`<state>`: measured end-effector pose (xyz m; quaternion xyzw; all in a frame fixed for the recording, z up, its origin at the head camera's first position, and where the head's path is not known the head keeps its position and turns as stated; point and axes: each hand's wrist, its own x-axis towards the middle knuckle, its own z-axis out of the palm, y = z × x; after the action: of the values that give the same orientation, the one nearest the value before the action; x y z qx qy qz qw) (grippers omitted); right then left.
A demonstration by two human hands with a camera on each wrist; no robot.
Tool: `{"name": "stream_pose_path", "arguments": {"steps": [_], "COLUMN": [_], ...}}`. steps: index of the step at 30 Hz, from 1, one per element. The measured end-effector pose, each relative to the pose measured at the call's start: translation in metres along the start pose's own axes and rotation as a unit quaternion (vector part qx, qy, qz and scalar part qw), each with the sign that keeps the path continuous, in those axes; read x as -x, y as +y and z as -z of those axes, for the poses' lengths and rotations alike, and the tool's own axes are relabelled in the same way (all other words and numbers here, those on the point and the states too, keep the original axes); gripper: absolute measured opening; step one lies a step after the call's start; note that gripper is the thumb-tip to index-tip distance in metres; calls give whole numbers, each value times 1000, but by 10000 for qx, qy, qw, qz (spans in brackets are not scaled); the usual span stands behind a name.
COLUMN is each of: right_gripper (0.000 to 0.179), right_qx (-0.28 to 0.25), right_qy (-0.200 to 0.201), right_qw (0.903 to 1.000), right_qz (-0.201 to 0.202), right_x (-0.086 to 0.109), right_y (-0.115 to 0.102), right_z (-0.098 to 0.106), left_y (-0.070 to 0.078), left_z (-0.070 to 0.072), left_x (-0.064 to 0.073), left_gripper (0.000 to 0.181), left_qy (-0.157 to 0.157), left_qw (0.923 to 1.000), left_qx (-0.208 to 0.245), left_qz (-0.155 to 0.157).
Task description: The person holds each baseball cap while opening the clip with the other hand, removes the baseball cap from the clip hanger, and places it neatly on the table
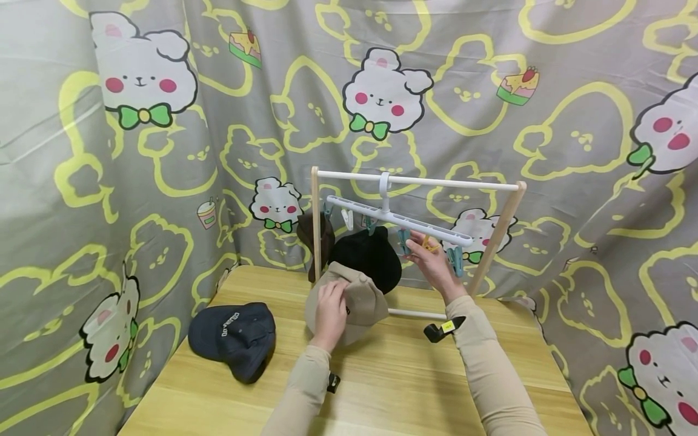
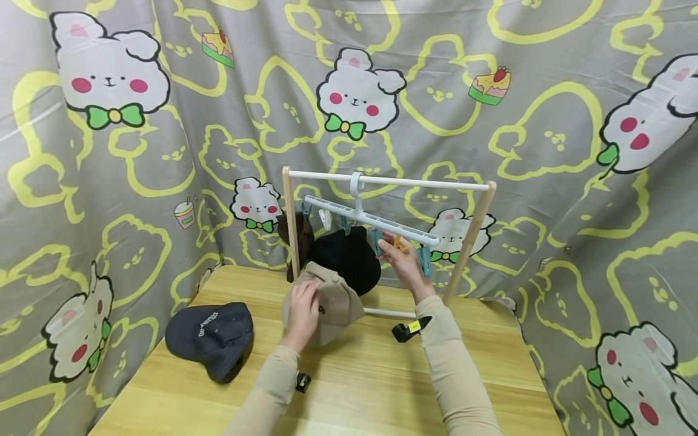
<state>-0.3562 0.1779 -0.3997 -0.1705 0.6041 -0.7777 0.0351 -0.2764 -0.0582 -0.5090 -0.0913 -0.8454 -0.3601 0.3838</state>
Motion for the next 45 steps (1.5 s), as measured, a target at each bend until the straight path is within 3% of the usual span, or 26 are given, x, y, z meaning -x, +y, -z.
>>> {"name": "stream_pose_path", "arguments": {"steps": [16,26,38,45], "right_gripper": [31,28,22,24], "right_qx": [-54,-82,-88,-120], "right_qy": [-81,-61,-26,-87], "right_qw": [9999,9999,9999,9998], "right_qz": [41,24,45,100], "right_x": [5,-3,-4,-4], "right_y": [-7,3,7,6], "right_z": [-4,4,6,5], "left_y": [-10,-14,-21,-25], "left_z": [13,22,30,36], "left_x": [2,1,0,-2], "left_gripper": [18,19,23,22], "left_qy": [-151,-345,-743,-878], "left_qw": [9986,9953,9930,9887], "left_qx": [-238,-435,-439,-678], "left_qz": [-446,-789,-811,-1011]}}
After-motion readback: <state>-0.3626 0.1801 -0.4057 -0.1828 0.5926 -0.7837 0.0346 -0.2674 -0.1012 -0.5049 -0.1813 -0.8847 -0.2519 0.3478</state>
